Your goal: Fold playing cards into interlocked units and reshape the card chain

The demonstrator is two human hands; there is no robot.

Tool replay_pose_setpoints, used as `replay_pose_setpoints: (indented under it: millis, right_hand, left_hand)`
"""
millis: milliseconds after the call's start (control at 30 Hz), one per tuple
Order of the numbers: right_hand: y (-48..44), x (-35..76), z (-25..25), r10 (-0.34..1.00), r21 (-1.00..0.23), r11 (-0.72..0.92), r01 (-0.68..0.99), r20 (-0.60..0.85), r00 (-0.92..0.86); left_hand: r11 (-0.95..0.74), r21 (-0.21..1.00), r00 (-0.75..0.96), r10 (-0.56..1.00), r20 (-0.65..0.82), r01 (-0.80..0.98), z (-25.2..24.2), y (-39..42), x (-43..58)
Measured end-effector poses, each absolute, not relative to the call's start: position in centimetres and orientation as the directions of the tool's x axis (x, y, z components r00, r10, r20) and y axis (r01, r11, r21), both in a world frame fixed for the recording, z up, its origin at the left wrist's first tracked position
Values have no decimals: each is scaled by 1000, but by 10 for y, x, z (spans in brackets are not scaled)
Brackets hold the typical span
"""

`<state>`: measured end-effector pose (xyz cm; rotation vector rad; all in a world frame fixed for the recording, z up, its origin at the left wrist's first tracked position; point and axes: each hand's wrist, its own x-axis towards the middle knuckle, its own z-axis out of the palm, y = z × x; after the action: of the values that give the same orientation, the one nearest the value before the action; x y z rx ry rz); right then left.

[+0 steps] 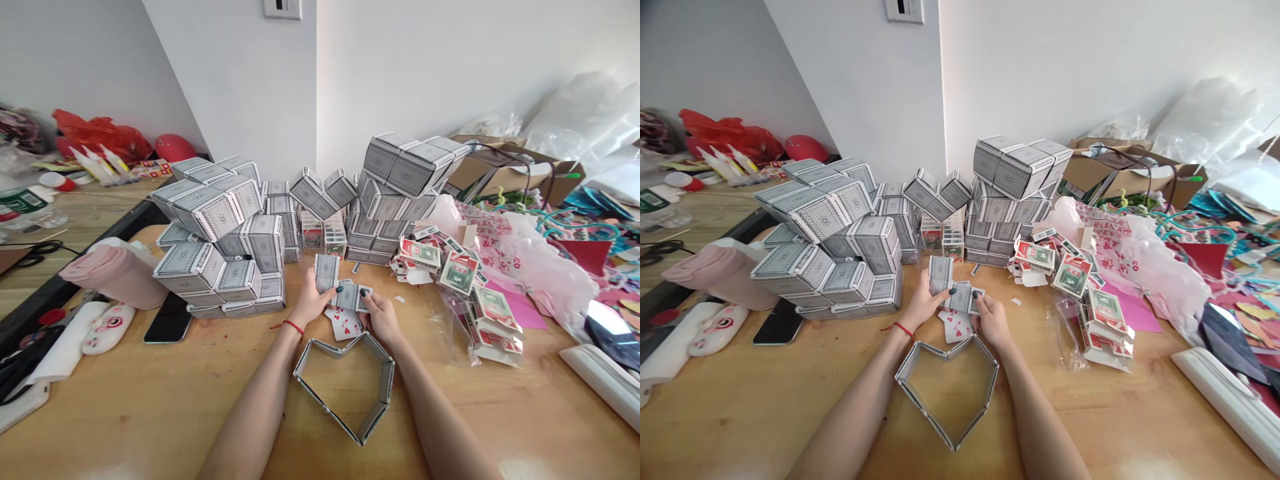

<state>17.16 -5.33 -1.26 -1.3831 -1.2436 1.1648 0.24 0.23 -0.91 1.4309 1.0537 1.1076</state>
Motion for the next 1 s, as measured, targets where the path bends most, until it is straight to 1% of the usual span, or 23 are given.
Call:
replay_pose_setpoints:
  millis: [67, 133, 233, 300, 433, 567, 767, 867, 1000]
  right_hand:
    - [-52, 174, -12, 997, -990, -70, 121, -67, 28]
    - [-51, 175, -12, 998, -993, -62, 102, -62, 2]
    - [-51, 176, -12, 999, -996, -40, 86, -41, -11]
    - [-51, 176, -12, 1000, -996, -32, 89, -31, 3]
    - [-51, 174, -14, 998, -993, -54, 106, -52, 26]
    - [-50, 173, -15, 997, -992, -71, 108, -69, 23]
    - [-50, 173, -11, 996, -991, -85, 103, -86, -12]
    - [-50, 173, -11, 997, -993, -77, 91, -78, -12]
    - [-49, 172, -13, 998, -997, -30, 72, -26, 63]
  left_hand:
    - [-91, 996, 214, 973, 86, 11, -8, 2, 3]
    - [-29, 999, 250, 968, 36, -33, -7, 1, 3]
    - [53, 997, 285, 958, -34, -57, -5, -2, 4]
    - [39, 998, 264, 964, -25, -45, -5, -3, 5]
    - [-56, 998, 175, 983, 50, 29, -5, -3, 5]
    - [-76, 996, 176, 982, 65, 56, -6, -2, 5]
    - [-91, 996, 208, 974, 89, 3, -10, 0, 6]
    - [-52, 997, 229, 971, 63, -53, -11, 1, 6]
    - [-7, 995, 211, 977, 28, -100, -8, 1, 6]
